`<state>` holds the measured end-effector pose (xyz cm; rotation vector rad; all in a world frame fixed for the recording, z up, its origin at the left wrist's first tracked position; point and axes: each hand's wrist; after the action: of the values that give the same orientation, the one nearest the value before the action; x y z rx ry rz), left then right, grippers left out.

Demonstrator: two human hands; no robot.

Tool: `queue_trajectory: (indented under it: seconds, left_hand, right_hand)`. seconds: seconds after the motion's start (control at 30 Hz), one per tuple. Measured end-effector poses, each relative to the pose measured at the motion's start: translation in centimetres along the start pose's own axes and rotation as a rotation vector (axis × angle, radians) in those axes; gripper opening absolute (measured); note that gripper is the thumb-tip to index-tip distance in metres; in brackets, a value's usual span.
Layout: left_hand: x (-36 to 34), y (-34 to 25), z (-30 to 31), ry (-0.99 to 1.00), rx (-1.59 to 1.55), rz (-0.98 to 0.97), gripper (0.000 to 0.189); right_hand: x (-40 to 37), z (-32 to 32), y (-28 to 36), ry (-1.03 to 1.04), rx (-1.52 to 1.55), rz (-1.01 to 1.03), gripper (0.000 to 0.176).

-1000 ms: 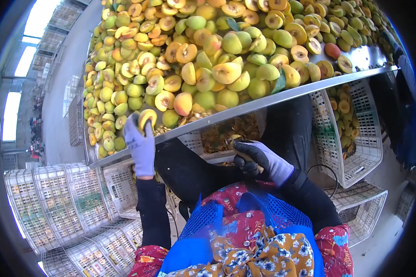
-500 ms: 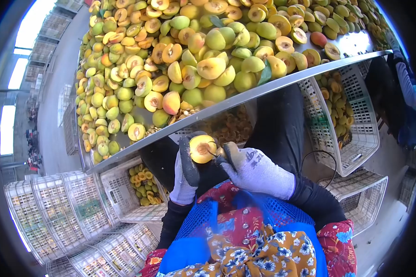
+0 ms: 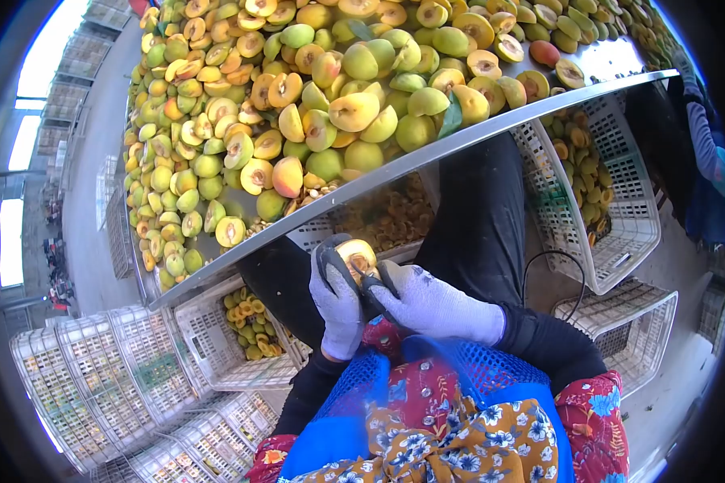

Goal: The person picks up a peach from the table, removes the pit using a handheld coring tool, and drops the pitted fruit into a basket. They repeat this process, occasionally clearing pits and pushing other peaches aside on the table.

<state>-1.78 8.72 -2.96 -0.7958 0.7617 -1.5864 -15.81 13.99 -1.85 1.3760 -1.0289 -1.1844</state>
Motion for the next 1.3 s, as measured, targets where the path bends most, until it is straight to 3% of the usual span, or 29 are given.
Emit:
queue_trajectory:
  seconds: [0.1,0.13,0.23,0.37,0.4,0.47,0.5,0.53,0.57,0.6,0.63,0.67,0.7,0.77,0.8,1.0,1.17,1.2,1.27,1.3]
  left_hand:
    - [-0.2,0.7,-0.3,-0.012,0.047,-0.066,0.028]
    - [-0.1,1.0,-0.4,0.000,0.046,-0.078,0.028]
    - [0.4,-0.1,0.0,0.269,0.072,0.218,0.027]
    - [0.1,2.0,-0.9,0.193,-0.016,0.049,0.026]
    - [0.0,2.0,-0.9,0.199,0.017,0.022,0.026]
    - [0.4,1.9,-0.9,0.209,0.085,-0.044,0.027]
    - [0.7,2.0,-0.9,0.283,0.134,0.004,0.027]
    - [1.0,2.1,-0.7,0.359,0.182,0.051,0.028]
    - [1.3,2.3,-0.7,0.436,0.229,0.098,0.028]
    - [1.2,4.1,-0.9,0.426,0.397,-0.213,0.032]
    - [0.9,5.0,-1.2,0.426,0.263,-0.150,0.034]
    - [1.0,4.2,-1.1,0.423,0.130,-0.085,0.036]
    - [1.1,3.7,-1.1,0.419,0.000,-0.018,0.038]
    - [1.0,3.8,-1.7,0.385,-0.267,-0.026,0.039]
    - [1.1,3.9,-1.9,0.367,-0.399,-0.032,0.039]
    - [1.6,5.1,-2.2,0.510,-0.465,-0.026,0.044]
    - [1.3,4.8,-3.4,0.380,-0.475,0.061,0.045]
    - [1.1,4.9,-3.6,0.333,-0.457,0.081,0.045]
    - [1.4,6.3,-3.0,0.146,-0.329,0.320,0.043]
    - [1.7,6.6,-2.4,0.049,-0.264,0.434,0.042]
  right_hand:
    - [0.2,1.4,1.7,0.191,0.702,-0.472,0.037]
    - [0.3,1.8,1.2,0.238,0.725,-0.518,0.040]
    - [0.0,0.9,1.5,0.108,0.490,-0.446,0.041]
    - [0.3,2.5,0.9,0.191,0.823,-0.653,0.039]
    - [0.0,2.2,-0.2,0.185,1.080,-0.605,0.041]
    - [0.1,2.4,-0.8,0.221,1.012,-0.559,0.041]
    - [0.2,2.4,-0.8,0.237,0.978,-0.538,0.041]
    - [0.1,2.2,-0.4,0.168,0.833,-0.677,0.039]
    - [-0.1,2.0,-1.1,0.161,0.902,-0.649,0.038]
    - [-0.3,1.6,-2.4,0.156,0.972,-0.623,0.036]
    - [-0.3,1.5,-3.2,0.151,1.040,-0.594,0.035]
    - [-0.1,2.0,-3.0,0.134,1.381,-0.846,0.032]
    - [0.2,2.0,-4.6,0.336,1.878,-0.916,0.035]
    - [0.5,2.1,-4.7,0.450,2.107,-0.943,0.039]
    - [0.4,2.0,-5.1,0.455,2.136,-0.921,0.039]
    - [-0.1,1.8,-5.9,0.529,2.249,-0.866,0.039]
    - [0.2,1.7,-5.5,0.438,2.138,-0.767,0.040]
    - [0.1,1.7,-4.8,0.350,1.899,-0.705,0.039]
    - [-0.3,1.6,-2.8,0.192,1.428,-0.564,0.038]
    - [-0.2,1.7,-2.5,0.190,1.481,-0.560,0.037]
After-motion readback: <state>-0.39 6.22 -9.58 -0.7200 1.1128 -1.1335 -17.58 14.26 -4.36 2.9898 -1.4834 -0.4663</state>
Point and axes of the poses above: each hand's wrist, its own x-axis towards the middle knuckle, its own z-axis out of the back of the hand, y = z × x, and after that the axes turned 13 degrees about x, right-handed
